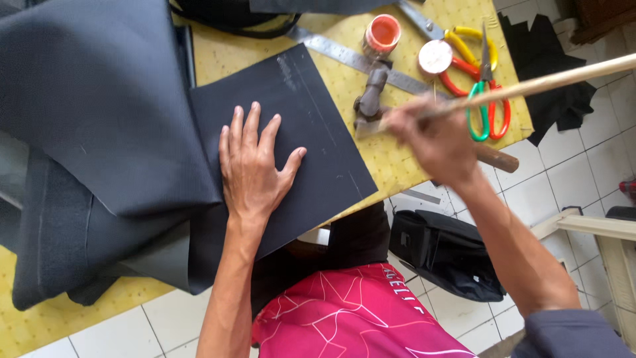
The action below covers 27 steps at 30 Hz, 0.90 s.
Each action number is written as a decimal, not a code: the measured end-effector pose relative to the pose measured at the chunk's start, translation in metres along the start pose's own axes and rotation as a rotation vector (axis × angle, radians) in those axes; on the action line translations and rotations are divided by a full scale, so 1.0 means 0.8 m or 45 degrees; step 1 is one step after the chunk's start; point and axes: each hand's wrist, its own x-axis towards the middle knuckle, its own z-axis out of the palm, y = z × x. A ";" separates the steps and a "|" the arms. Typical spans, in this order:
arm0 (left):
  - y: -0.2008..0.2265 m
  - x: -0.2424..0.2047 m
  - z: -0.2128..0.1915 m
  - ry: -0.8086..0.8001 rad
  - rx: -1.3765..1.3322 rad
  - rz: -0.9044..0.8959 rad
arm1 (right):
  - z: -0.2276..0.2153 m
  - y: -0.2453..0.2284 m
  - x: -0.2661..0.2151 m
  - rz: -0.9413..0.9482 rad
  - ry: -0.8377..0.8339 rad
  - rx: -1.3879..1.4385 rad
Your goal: The person applies glue to a black fabric piece using a brush, then places a strip of velcro onto the glued area and presses it down. They trim the excess velcro with scissors and smooth the edges. Finally, they handle a black strap and a bag on the table.
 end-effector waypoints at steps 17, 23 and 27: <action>0.008 0.005 -0.009 -0.024 0.083 -0.011 | -0.006 0.112 0.140 0.077 0.138 -0.214; 0.009 0.005 -0.009 -0.008 0.095 0.004 | -0.030 0.086 0.134 -0.050 0.166 -0.341; 0.008 0.003 -0.009 0.001 0.117 -0.004 | -0.032 0.059 0.121 0.195 -0.026 -0.272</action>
